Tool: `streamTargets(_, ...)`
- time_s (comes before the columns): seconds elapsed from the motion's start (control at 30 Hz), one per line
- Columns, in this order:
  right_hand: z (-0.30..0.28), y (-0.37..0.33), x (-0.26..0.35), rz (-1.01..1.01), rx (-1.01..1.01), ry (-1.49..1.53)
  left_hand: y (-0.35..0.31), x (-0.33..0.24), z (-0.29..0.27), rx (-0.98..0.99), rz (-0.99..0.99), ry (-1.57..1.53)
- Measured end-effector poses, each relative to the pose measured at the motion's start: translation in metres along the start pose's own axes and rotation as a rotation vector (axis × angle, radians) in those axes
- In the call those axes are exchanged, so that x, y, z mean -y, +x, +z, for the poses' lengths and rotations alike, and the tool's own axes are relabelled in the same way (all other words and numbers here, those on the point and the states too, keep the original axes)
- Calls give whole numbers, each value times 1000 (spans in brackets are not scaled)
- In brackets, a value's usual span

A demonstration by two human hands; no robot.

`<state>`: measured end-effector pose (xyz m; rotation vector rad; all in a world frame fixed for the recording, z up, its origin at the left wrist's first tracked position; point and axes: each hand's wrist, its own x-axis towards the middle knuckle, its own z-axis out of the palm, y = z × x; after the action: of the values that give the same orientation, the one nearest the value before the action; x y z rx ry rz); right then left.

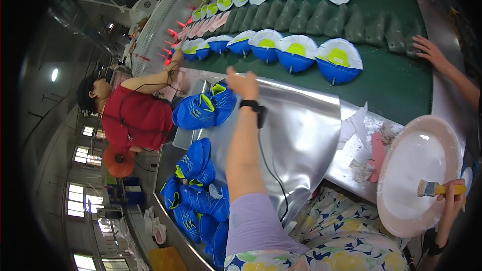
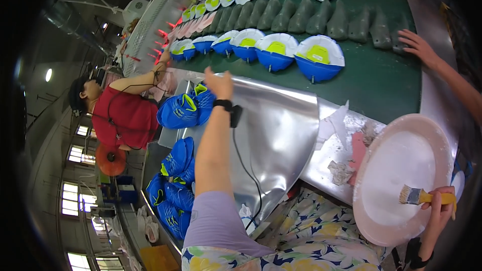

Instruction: The recorder is using a brush to apply a white adhesive to the interior edges and components of blue and yellow shoe uppers in a factory assembly line.

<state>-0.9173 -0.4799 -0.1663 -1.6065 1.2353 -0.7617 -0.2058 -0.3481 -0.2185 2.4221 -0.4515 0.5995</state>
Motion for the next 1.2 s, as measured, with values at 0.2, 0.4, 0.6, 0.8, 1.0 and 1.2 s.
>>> streamTargets(0.2, 3, 19, -15, -13, 86, 41, 44, 233, -140, -337, -836, -418)
streamTargets(0.4, -5, 12, -21, -3, -85, -253, 40, 217, -116, -143, -1218, -543)
streamTargets(0.6, 16, 32, -6, 82, 82, -216, 42, 224, -96, -247, -1020, -772)
streamTargets(0.8, 28, 28, 14, -36, 74, -234, 13, 201, -100, -19, -1103, -731)
streamTargets(1.0, 37, 6, 17, -12, 105, 23, -99, 151, -136, 765, -735, -514)
streamTargets(1.2, 46, -19, 44, -6, 167, 132, -194, 30, -170, 1374, -46, -653)
